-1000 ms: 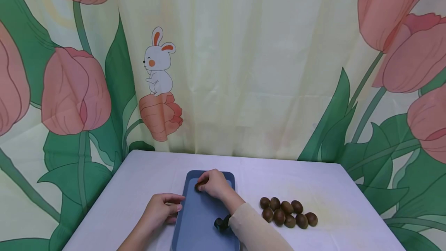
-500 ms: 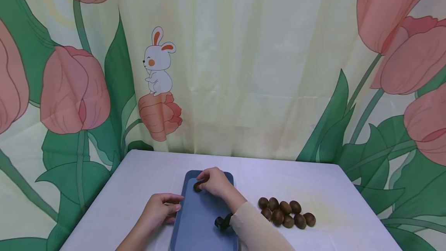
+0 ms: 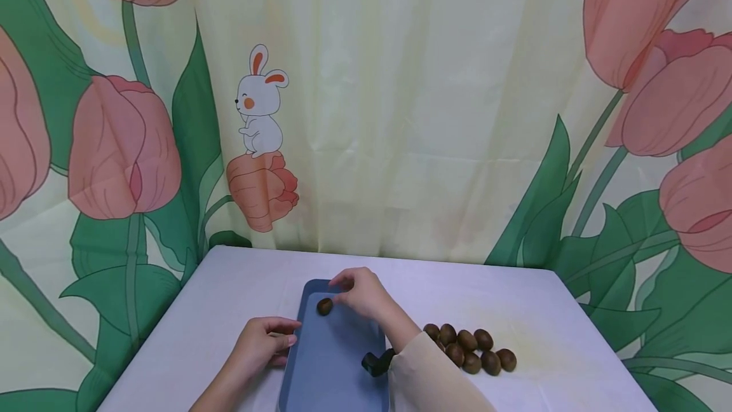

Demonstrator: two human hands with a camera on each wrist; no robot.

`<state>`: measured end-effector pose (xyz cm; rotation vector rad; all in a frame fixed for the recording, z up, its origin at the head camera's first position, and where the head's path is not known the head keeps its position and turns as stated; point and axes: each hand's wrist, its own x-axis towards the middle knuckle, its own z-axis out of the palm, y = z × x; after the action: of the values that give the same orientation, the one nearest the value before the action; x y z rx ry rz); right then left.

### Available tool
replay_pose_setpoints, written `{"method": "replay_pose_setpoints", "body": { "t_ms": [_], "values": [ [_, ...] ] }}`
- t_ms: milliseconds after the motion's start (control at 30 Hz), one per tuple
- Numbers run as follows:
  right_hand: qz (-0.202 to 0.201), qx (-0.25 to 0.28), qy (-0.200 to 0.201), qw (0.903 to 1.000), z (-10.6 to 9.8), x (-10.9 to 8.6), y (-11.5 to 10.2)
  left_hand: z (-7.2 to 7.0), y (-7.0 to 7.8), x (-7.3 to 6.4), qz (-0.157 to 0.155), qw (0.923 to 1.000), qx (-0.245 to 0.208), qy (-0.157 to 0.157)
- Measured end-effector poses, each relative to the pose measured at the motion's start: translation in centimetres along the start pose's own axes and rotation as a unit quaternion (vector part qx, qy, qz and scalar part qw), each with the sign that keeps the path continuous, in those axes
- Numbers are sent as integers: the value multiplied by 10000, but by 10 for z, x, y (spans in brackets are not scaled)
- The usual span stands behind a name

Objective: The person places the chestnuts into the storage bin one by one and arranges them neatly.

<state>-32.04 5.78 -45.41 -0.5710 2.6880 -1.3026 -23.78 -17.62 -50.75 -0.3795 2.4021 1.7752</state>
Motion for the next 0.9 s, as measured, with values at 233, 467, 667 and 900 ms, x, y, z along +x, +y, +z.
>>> {"method": "replay_pose_setpoints", "body": {
  "t_ms": [233, 467, 667, 900],
  "values": [
    [-156, 206, 48, 9997, -19, -13, -5, 0, 0, -1, -38, 10000, 14, -22],
    [-140, 259, 141, 9995, -36, -27, -1, -1, 0, -2, -32, 10000, -24, -8],
    [-94, 241, 289, 9992, -49, -39, 7, -1, 0, -2, -55, 10000, 17, -12],
    [171, 251, 571, 9979, -65, -56, 19, -1, 0, -2, -49, 10000, 28, -13]
  ]
}}
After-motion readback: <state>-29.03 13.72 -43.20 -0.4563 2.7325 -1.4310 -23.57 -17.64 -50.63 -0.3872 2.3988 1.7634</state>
